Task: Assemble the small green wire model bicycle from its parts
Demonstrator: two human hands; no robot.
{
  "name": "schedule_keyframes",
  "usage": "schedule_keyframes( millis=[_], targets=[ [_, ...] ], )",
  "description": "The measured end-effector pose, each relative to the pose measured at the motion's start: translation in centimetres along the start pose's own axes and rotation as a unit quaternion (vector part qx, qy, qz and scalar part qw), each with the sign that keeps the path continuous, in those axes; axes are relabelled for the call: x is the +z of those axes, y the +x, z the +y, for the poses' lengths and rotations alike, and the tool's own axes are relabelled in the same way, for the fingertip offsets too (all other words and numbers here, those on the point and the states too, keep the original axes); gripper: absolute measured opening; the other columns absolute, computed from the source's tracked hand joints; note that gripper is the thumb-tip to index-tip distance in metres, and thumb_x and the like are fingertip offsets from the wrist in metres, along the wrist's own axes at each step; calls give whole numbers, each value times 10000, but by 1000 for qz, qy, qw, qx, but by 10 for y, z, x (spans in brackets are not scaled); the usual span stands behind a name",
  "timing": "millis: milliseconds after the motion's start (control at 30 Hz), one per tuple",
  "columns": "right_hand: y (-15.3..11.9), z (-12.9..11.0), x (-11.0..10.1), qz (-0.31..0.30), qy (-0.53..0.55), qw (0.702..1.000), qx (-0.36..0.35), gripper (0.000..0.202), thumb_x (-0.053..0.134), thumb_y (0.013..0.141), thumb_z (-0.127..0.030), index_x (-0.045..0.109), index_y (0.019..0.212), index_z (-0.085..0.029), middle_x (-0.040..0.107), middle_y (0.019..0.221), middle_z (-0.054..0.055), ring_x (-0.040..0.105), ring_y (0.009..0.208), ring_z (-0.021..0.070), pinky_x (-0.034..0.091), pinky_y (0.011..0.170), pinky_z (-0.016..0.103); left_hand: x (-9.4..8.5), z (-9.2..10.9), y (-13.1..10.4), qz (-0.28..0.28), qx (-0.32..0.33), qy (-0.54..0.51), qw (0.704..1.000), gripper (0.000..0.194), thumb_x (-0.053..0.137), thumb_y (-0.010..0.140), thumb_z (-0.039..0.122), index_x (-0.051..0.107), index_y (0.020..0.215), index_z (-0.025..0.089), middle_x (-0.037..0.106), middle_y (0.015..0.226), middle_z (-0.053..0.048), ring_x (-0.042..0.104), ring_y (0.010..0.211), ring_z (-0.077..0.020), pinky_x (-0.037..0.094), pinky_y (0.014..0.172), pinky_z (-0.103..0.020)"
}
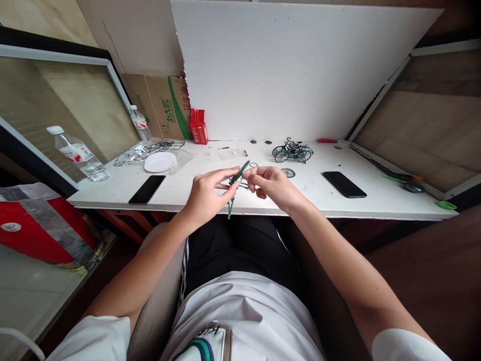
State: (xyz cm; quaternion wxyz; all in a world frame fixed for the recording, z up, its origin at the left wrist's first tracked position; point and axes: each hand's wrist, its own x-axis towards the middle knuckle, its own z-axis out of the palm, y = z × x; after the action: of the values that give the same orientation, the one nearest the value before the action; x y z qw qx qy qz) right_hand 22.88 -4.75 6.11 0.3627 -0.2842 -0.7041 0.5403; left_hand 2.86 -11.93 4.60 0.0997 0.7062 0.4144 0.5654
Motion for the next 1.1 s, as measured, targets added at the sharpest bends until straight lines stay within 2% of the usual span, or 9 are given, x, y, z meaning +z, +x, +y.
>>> schedule_keyframes(
  millis=[67,133,267,333,500,600,700,933,1100],
  targets=[
    [0,1,1,-26,28,999,22,493,786,866,-631,640,721,-182,582,687,-8,462,587,92,353,512,246,-1,-2,1,-2,1,2,1000,335,767,916,295,792,1230,182,807,1220,-98,802,1076,-272,707,874,-336],
    [0,2,4,-17,20,1000,17,463,787,864,-629,673,783,-187,603,702,-3,489,603,103,361,516,248,-2,-4,1,5,-3,5,1000,318,768,917,289,795,1216,185,819,1175,-89,811,1040,-267,705,864,-323],
    [-4,3,15,59,-108,988,-97,373,743,925,-566,742,977,-197,715,817,40,622,709,157,448,592,279,-2,-5,1,25,-23,9,999,287,775,914,289,805,1182,191,831,1119,-73,823,982,-261,703,838,-306],
    [-8,5,20,102,-201,959,-174,270,685,987,-468,748,994,-205,735,847,48,657,761,174,479,651,298,-2,-3,0,32,-28,12,999,280,773,913,285,807,1175,192,833,1112,-68,822,985,-262,703,839,-304],
    [-9,13,26,183,-378,850,-318,112,626,1014,-256,731,1028,-223,721,816,39,658,796,194,491,714,326,2,2,-3,55,-35,18,998,271,750,921,269,807,1174,188,836,1095,-62,820,995,-261,702,840,-304],
    [-6,19,24,193,-445,799,-357,107,616,1008,-204,718,1014,-232,723,794,41,647,791,203,481,697,332,6,4,-4,60,-49,5,997,268,764,906,257,808,1159,178,838,1081,-66,820,989,-258,698,863,-310],
    [-5,22,23,192,-482,771,-369,123,608,1002,-174,713,1003,-238,714,765,35,638,776,204,465,666,330,9,5,-5,65,-73,-16,995,264,773,897,259,807,1142,168,838,1067,-77,820,986,-259,697,854,-308],
    [-4,24,26,203,-488,764,-371,118,612,992,-161,694,952,-237,705,738,21,638,742,187,450,638,318,11,6,-6,64,-96,-37,993,302,771,900,293,795,1169,159,833,1099,-96,818,997,-271,700,855,-328],
    [-2,26,27,232,-433,788,-371,101,618,1002,-198,685,932,-223,690,727,13,635,703,170,468,640,306,12,8,-8,52,-84,-36,994,309,751,915,285,793,1200,173,827,1141,-89,811,1040,-275,698,884,-335]
  ],
)
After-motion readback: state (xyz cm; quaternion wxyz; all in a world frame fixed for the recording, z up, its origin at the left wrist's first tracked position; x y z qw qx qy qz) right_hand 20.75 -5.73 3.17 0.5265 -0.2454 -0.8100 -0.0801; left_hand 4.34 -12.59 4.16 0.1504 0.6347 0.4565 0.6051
